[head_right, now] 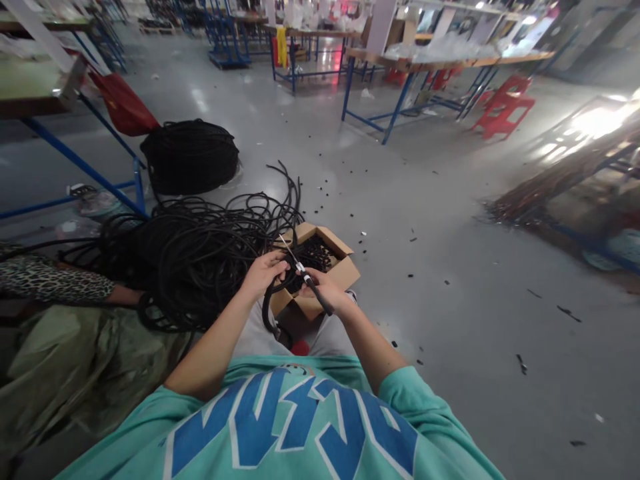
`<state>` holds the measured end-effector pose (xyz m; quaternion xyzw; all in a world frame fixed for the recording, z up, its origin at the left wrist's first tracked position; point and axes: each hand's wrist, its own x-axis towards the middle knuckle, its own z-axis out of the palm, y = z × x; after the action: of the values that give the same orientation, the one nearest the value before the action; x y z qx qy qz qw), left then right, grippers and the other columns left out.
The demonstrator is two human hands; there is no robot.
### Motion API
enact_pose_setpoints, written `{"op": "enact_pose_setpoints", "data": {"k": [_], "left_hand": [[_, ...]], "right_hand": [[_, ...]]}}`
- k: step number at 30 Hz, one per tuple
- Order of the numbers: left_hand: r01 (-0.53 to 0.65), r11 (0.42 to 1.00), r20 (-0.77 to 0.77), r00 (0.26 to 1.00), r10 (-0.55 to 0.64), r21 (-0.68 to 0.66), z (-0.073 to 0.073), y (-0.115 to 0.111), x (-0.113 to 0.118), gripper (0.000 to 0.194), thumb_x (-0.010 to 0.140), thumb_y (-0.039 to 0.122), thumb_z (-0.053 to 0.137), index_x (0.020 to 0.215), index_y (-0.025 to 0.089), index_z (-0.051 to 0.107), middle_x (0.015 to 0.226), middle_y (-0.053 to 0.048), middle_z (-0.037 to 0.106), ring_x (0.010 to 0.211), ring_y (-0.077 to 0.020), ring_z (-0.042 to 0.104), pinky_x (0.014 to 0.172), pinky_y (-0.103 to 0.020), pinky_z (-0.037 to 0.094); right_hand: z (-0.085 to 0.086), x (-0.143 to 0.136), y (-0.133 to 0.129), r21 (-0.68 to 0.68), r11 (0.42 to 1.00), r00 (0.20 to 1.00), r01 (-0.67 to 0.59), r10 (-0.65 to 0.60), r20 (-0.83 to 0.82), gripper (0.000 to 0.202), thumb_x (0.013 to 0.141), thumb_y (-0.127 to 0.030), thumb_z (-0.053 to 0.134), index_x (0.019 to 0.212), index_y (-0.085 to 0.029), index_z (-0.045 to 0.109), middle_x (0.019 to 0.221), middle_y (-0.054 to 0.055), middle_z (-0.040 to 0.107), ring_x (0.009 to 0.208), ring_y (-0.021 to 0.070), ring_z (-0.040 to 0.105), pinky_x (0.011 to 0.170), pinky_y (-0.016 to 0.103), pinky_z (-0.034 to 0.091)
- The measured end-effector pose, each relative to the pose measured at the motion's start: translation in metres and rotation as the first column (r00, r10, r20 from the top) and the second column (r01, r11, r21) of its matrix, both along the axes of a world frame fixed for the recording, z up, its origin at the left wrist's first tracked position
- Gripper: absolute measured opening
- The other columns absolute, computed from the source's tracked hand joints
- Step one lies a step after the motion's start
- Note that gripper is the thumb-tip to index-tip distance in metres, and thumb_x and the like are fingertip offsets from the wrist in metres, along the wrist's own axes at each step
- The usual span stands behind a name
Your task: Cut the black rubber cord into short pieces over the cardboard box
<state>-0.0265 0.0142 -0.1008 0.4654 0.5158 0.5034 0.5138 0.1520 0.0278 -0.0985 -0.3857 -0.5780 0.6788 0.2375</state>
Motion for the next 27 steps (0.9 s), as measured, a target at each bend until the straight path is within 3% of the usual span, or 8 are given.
{"op": "enact_pose_setpoints", "data": {"k": [3,9,15,18,23,27], "left_hand": [[0.022,1.000,-0.005,1.000,-0.023,-0.018,-0.004,0.004,-0.004,0.020,0.067,0.027,0.060,0.080,0.012,0.060,0.062,0.002,0.057,0.042,-0.0057,0.047,0.044,-0.020,0.037],[0.029,0.999,0.016,0.999,-0.028,-0.045,-0.009,0.018,-0.012,0.016,0.068,0.026,0.061,0.069,0.011,0.059,0.059,0.001,0.055,0.042,-0.0049,0.047,0.042,-0.019,0.034],[-0.067,0.994,0.089,0.993,0.075,-0.091,-0.021,0.032,-0.011,0.032,0.070,0.028,0.061,0.097,0.010,0.057,0.062,0.003,0.055,0.041,-0.0046,0.046,0.040,-0.018,0.032],[-0.072,0.994,0.098,0.992,0.081,-0.084,-0.023,0.033,-0.013,0.031,0.070,0.025,0.060,0.096,0.010,0.057,0.060,0.003,0.054,0.042,-0.0039,0.044,0.041,-0.018,0.032],[-0.110,0.992,0.191,0.974,0.119,-0.056,-0.008,0.020,-0.009,0.031,0.065,0.023,0.065,0.091,0.013,0.052,0.066,0.001,0.059,0.048,-0.0050,0.049,0.047,-0.019,0.036],[-0.096,0.994,0.261,0.960,0.105,-0.045,0.012,0.001,-0.001,0.036,0.061,0.031,0.070,0.084,0.015,0.048,0.071,0.000,0.063,0.046,-0.0062,0.051,0.046,-0.020,0.038]], "right_hand": [[-0.002,0.000,0.008,-0.004,1.000,1.000,0.003,-0.003,-0.004,0.051,0.050,-0.019,0.070,0.100,-0.015,0.062,0.064,-0.004,0.055,0.059,0.0086,0.049,0.055,0.021,0.039],[-0.015,-0.002,0.018,-0.046,0.999,0.999,0.026,-0.024,0.032,0.046,0.054,-0.021,0.068,0.098,-0.012,0.063,0.050,-0.007,0.048,0.041,0.0059,0.040,0.040,0.020,0.029],[-0.036,-0.010,0.024,-0.076,0.987,0.989,0.143,-0.139,0.051,0.048,0.056,-0.026,0.065,0.101,-0.009,0.058,0.043,-0.009,0.041,0.037,0.0059,0.036,0.037,0.020,0.026],[-0.040,-0.007,0.022,-0.076,0.981,0.982,0.181,-0.177,0.062,0.049,0.058,-0.028,0.064,0.103,-0.009,0.056,0.044,-0.009,0.041,0.038,0.0061,0.036,0.038,0.020,0.028],[-0.032,0.004,0.005,-0.051,0.984,0.985,0.168,-0.166,0.042,0.051,0.058,-0.030,0.068,0.104,-0.012,0.057,0.053,-0.007,0.045,0.044,0.0071,0.041,0.043,0.022,0.033],[-0.028,0.014,-0.015,-0.040,0.989,0.990,0.143,-0.142,0.015,0.055,0.057,-0.036,0.070,0.107,-0.016,0.057,0.064,-0.004,0.050,0.054,0.0094,0.046,0.050,0.023,0.037]]}}
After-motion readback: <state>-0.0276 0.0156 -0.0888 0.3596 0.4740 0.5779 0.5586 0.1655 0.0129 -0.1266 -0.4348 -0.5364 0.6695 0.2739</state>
